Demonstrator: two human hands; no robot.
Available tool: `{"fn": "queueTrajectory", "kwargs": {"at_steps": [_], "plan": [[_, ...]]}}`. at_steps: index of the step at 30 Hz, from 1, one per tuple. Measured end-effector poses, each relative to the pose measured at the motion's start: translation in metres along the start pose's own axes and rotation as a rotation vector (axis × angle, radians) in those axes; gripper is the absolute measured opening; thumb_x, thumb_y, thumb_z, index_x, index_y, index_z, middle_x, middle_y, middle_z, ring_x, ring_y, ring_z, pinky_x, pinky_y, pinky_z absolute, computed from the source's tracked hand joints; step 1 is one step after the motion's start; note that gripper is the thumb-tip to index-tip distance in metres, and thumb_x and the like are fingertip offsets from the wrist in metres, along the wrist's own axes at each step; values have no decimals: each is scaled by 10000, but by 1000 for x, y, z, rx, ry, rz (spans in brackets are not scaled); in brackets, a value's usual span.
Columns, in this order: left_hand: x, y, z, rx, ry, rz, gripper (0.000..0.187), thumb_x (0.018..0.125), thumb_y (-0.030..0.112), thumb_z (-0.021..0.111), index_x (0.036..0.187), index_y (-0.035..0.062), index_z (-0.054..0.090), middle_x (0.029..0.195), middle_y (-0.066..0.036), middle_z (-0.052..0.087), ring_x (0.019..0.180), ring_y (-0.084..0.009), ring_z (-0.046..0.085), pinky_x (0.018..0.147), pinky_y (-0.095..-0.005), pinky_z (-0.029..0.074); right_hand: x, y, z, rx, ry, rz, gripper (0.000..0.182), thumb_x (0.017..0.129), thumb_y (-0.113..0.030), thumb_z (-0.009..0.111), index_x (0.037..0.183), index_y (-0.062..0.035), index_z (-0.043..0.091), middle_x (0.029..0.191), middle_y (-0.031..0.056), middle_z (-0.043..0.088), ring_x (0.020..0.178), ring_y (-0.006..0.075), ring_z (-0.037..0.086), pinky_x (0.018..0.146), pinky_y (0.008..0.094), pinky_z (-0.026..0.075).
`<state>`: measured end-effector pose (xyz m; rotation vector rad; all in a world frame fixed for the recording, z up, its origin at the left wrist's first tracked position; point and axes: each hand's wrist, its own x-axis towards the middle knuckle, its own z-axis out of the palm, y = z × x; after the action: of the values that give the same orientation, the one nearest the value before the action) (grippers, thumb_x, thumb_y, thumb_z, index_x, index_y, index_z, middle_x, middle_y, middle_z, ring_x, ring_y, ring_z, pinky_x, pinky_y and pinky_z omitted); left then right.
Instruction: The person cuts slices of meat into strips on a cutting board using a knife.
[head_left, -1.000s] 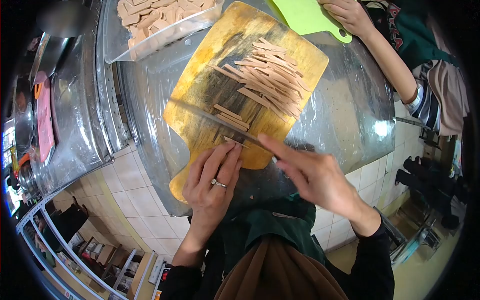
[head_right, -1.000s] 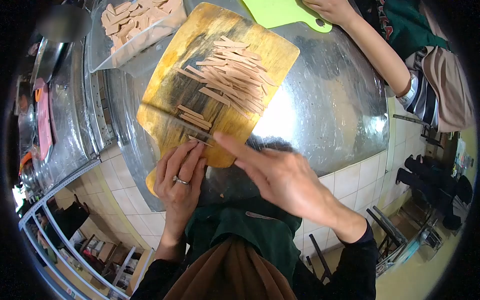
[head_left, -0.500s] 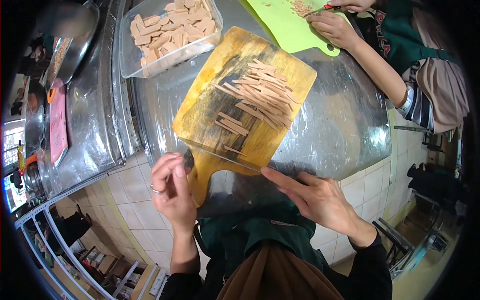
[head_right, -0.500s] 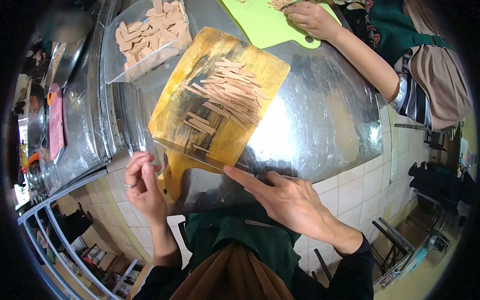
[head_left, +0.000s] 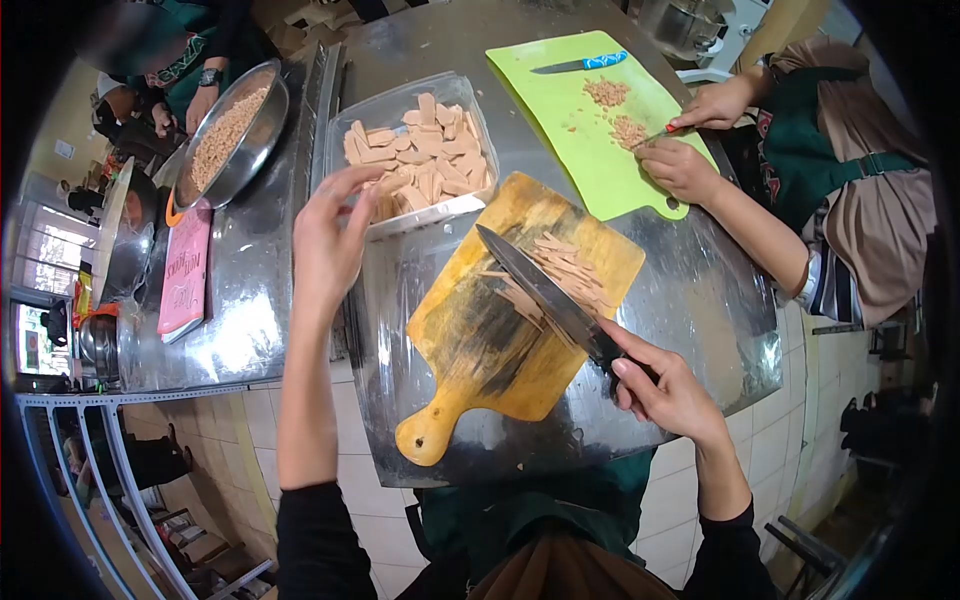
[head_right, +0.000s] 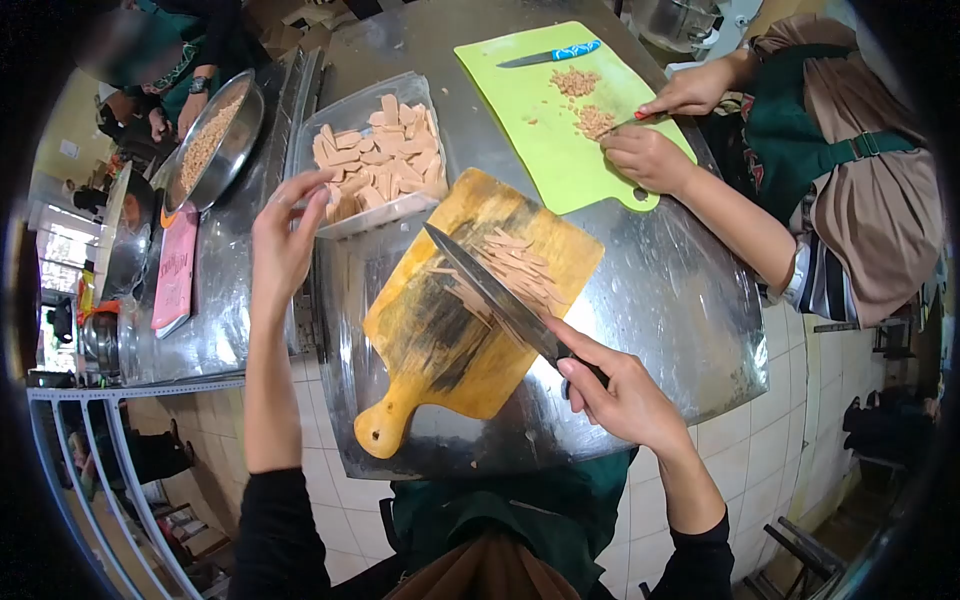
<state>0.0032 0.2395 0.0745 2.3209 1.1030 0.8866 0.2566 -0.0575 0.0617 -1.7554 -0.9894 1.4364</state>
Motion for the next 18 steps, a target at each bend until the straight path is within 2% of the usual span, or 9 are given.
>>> {"fn": "queueTrajectory", "kwargs": {"at_steps": [1,3,6,9,12,18], "plan": [[19,-11,5,23,-80,29,259,1002,169,685,1239,72,726,1161,-92,726,1041,-182,686,885,-318,549,-2,-1,-2,18,2,-2,501,1085,-171,538,1579,-222,475,648,6,558,595,71,527,574,273,479],[51,-27,21,153,-291,46,298,986,209,709,1242,58,722,1141,-120,738,1011,-211,713,870,-331,561,-5,0,-3,36,28,-22,498,1087,-164,532,1579,-211,475,661,-3,555,607,62,522,572,264,475],[73,-37,53,185,-404,70,369,971,264,731,1259,36,706,1104,-150,750,978,-227,732,868,-328,565,-10,2,-4,44,86,-58,497,1084,-150,532,1576,-191,478,687,-5,561,618,62,522,576,263,476],[84,-44,79,206,-399,17,474,921,389,759,1250,51,721,1093,-149,763,1019,-272,741,909,-383,555,-15,5,-5,53,113,-72,493,1076,-131,541,1566,-171,493,717,2,587,629,63,525,591,263,483],[88,-43,87,-41,-418,-134,536,903,430,776,1261,37,709,1050,-137,772,970,-268,748,891,-385,561,-20,8,-5,31,154,-99,493,1066,-108,555,1554,-161,510,745,8,610,641,63,531,610,262,487],[97,-48,101,74,-353,-141,436,886,386,799,1153,45,748,942,-113,780,887,-253,752,838,-377,564,-28,11,-2,41,198,-102,498,1050,-76,573,1540,-151,527,793,8,634,660,67,540,643,263,489]]}}
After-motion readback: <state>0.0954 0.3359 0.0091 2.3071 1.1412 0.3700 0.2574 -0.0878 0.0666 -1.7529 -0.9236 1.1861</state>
